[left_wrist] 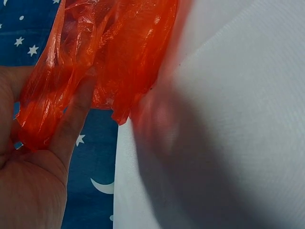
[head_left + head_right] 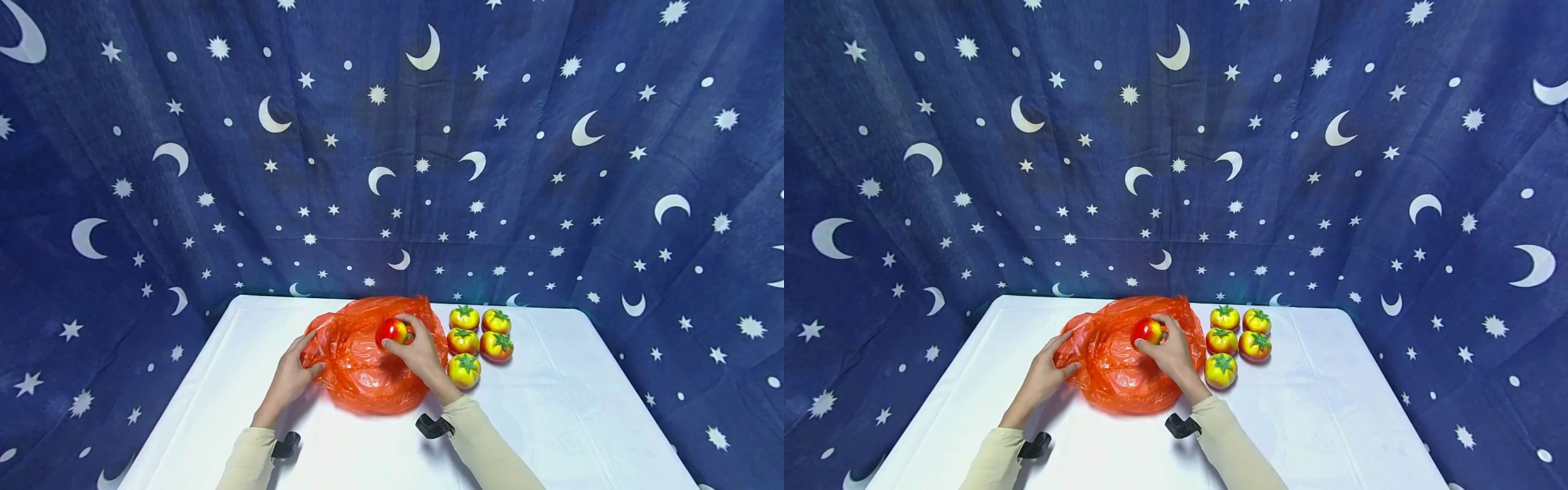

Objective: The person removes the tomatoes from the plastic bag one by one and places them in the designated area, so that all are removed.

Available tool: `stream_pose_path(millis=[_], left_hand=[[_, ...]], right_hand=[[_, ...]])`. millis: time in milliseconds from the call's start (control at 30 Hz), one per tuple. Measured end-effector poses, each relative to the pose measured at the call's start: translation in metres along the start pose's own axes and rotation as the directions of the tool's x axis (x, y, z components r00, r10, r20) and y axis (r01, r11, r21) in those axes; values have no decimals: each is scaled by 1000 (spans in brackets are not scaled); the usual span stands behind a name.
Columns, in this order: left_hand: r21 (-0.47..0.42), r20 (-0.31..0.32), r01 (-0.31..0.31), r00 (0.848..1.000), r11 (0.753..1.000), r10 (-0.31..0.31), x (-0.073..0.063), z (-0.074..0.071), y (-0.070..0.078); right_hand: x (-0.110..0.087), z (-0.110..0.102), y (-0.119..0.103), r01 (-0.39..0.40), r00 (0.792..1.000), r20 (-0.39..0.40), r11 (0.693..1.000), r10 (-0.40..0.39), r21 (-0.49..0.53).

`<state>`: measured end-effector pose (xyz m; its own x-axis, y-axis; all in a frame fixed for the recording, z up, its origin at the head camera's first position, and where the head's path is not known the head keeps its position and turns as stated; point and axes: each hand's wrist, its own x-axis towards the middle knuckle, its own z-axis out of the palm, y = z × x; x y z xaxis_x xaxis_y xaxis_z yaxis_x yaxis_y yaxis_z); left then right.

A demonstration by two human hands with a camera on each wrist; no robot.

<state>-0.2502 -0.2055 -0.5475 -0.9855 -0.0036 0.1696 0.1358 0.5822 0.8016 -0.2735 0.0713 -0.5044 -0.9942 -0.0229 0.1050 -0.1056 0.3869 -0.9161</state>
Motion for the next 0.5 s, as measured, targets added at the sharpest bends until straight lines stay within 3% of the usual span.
stream_pose_path(millis=[300, 500], left_hand=[[21, 15, 20, 1000, 1000, -20, -1, 0, 3], [24, 15, 25, 1000, 999, -25, -2, 0, 5]], right_hand=[[-4, -5, 0, 61, 998, 13, 998, -61, 8], [-7, -8, 1, 46, 999, 19, 999, -46, 13]])
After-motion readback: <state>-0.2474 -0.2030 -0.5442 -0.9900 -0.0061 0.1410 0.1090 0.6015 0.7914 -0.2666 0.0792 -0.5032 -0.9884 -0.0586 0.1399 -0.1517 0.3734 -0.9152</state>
